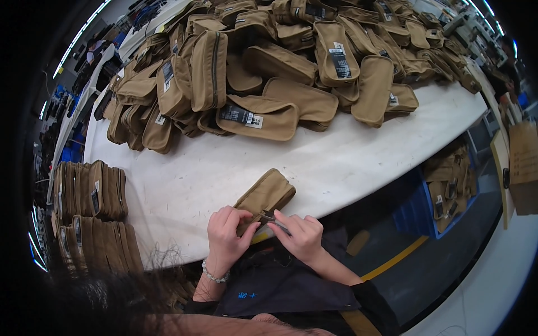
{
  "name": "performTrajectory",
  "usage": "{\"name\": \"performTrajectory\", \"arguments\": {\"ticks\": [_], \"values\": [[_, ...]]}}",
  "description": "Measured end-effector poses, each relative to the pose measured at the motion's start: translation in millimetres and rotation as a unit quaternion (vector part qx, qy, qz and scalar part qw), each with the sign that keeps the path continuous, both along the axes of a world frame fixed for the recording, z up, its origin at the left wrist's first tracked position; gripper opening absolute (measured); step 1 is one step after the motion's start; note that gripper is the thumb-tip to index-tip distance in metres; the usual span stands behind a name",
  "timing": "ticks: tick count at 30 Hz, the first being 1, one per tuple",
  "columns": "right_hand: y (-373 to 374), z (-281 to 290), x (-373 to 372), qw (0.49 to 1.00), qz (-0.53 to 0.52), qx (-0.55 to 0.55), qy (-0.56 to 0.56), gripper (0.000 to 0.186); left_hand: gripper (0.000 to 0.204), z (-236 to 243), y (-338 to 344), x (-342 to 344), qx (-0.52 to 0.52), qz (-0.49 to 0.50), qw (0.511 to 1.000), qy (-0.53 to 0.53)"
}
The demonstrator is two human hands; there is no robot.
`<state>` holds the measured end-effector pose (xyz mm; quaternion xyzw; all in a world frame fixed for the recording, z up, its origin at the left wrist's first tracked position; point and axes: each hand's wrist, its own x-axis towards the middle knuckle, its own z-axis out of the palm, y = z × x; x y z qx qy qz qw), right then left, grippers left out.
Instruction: The recorder uses thread snips to trim loose threads from small tan leather pouches at a workshop table, then stacks them.
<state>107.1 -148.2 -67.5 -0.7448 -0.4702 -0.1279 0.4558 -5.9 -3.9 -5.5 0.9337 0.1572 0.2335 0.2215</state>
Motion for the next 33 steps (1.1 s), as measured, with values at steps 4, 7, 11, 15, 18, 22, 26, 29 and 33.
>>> {"name": "performTrajectory", "arguments": {"ticks": [4, 7, 11, 15, 18, 22, 26, 29, 33], "values": [[1.0, -1.5, -1.2, 1.000, -0.001, 0.002, 0.003, 0.029, 0.022, 3.0, -1.0, 0.4, 0.025, -0.013, 1.000, 0.011], [2.4, -3.2, -2.3, 1.000, -0.008, 0.001, 0.000, 0.029, 0.023, 1.7, -2.6, -1.7, 0.014, -0.014, 1.000, 0.022], [4.2, -3.9, -1.6, 1.000, -0.014, 0.001, -0.004, 0.028, 0.025, -0.4, -4.1, -2.6, 0.009, -0.018, 0.999, 0.026], [6.5, -4.0, -0.5, 1.000, -0.012, 0.003, 0.002, 0.028, 0.029, -1.9, -4.7, -3.2, 0.000, -0.011, 0.999, 0.033], [5.2, -13.3, -9.1, 0.979, -0.002, 0.067, 0.194, 0.027, 0.030, -1.4, -5.9, -0.3, 0.004, -0.016, 0.999, 0.037], [12.4, -5.9, -10.2, 0.893, 0.033, 0.147, 0.423, 0.028, 0.027, -2.6, -6.5, 0.3, 0.005, -0.024, 0.999, 0.030], [28.6, -10.5, -8.4, 0.881, 0.015, 0.166, 0.443, 0.037, 0.023, -1.0, -8.2, -2.9, -0.034, -0.036, 0.998, 0.043], [30.9, -4.9, -8.2, 0.891, -0.009, 0.118, 0.438, 0.037, 0.022, -1.0, -8.3, -2.1, -0.040, -0.039, 0.998, 0.037], [31.3, -7.1, -7.5, 0.854, 0.022, 0.139, 0.500, 0.032, 0.026, -0.7, -8.5, 1.4, -0.018, -0.036, 0.999, 0.022]]}}
